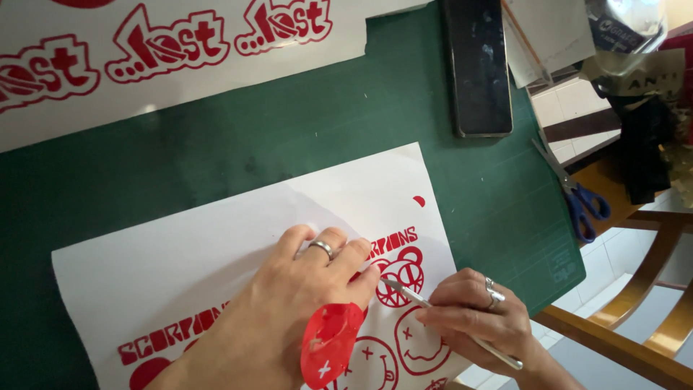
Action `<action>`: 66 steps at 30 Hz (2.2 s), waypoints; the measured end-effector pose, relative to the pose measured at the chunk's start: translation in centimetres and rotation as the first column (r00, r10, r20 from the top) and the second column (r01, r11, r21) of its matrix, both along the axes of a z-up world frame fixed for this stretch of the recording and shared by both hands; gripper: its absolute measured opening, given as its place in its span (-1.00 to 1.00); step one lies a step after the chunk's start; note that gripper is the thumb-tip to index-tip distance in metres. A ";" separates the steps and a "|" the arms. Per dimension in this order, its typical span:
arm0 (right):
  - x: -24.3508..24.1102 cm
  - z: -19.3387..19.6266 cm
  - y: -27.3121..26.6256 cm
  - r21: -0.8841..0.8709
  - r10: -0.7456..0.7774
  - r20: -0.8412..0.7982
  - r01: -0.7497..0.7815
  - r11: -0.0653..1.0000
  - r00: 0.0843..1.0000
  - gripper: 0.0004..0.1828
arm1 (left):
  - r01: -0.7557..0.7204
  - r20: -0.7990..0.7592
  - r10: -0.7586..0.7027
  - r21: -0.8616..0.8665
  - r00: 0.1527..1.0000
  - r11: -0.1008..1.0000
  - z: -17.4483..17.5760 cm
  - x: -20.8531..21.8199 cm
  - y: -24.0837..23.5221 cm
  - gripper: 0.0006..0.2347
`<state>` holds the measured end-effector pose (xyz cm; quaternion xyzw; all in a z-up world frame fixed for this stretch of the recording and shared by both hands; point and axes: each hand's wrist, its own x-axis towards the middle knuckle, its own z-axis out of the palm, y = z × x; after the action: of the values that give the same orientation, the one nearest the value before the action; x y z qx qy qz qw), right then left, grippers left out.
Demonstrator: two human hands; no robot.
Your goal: Using a weeding tool to remove excess red vinyl from a sheet of printed stickers.
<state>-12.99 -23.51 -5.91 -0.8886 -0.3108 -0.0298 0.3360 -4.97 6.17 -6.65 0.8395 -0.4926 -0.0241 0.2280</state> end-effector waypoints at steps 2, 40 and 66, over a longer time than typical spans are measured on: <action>0.0 -0.3 -0.1 -0.005 0.000 0.025 0.000 1.000 1.000 -0.80 | 0.013 -0.014 -0.012 0.013 1.000 1.000 0.0 0.0 0.0 -0.60; -1.2 -2.0 -3.0 0.262 -0.095 -0.140 0.129 0.957 0.986 -0.73 | -0.112 0.062 0.120 -0.124 0.991 0.986 2.0 2.5 -3.7 -0.84; -1.6 -1.1 -3.9 0.230 -0.325 -0.191 0.364 0.903 0.926 -0.73 | 0.025 -0.124 -0.036 -0.090 0.992 0.996 0.8 2.5 -2.4 -0.55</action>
<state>-14.56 -27.44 -6.96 -0.8773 -0.1161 -0.0636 0.4614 -2.50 3.74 -5.80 0.8180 -0.4904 -0.0586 0.2949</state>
